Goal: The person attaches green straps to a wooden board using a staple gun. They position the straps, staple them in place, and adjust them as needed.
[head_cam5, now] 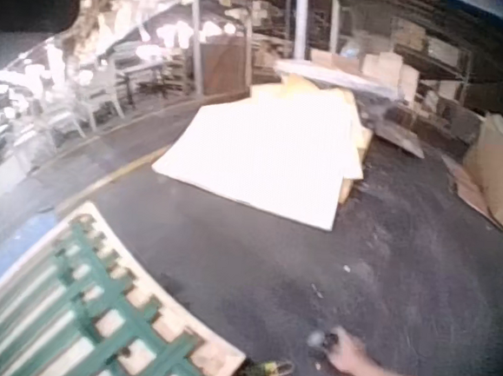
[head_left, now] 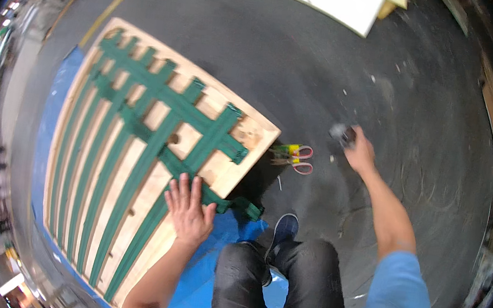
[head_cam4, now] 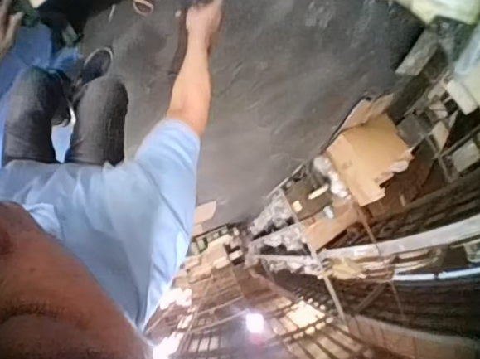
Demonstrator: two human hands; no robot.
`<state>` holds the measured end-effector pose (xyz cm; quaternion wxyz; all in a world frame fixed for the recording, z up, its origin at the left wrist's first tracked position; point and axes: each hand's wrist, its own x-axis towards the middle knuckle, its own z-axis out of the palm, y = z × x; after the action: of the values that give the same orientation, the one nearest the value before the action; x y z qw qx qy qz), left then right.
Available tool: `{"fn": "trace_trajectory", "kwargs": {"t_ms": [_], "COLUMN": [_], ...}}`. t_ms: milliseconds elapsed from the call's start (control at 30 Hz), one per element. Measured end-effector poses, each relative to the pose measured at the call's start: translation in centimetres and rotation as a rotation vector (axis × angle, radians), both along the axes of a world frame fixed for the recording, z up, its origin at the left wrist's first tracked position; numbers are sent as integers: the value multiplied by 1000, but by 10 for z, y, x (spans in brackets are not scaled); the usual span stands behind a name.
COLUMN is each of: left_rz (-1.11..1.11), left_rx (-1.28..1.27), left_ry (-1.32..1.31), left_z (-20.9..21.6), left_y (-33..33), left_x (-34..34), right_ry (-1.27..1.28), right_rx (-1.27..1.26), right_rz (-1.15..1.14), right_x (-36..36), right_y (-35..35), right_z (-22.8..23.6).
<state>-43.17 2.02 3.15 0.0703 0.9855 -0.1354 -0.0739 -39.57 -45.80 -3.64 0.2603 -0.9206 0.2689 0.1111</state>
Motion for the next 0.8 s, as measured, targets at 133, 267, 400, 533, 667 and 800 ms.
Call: {"fn": "trace_trajectory", "kwargs": {"t_ms": [133, 267, 400, 533, 667, 800], "left_rz": [45, 219, 245, 298, 245, 409], "left_rx": [-97, -132, -288, -492, -314, -3], "left_ry": [9, 132, 80, 446, 797, 961], "left_z": [19, 86, 194, 285, 315, 309], "left_y": [4, -16, -38, -44, -42, -50], "left_x": [1, 6, -13, -37, -58, -63], "right_ry": [-23, 91, -107, 304, 370, 350], "right_rx": [454, 508, 473, 208, 226, 269], "right_rz": [-210, -360, -398, -427, -418, -347], "right_x": [-88, -209, -289, -328, -273, -184], "right_y": [13, 11, 21, -34, -65, -133], "right_z": [117, 225, 325, 354, 350, 354]}}
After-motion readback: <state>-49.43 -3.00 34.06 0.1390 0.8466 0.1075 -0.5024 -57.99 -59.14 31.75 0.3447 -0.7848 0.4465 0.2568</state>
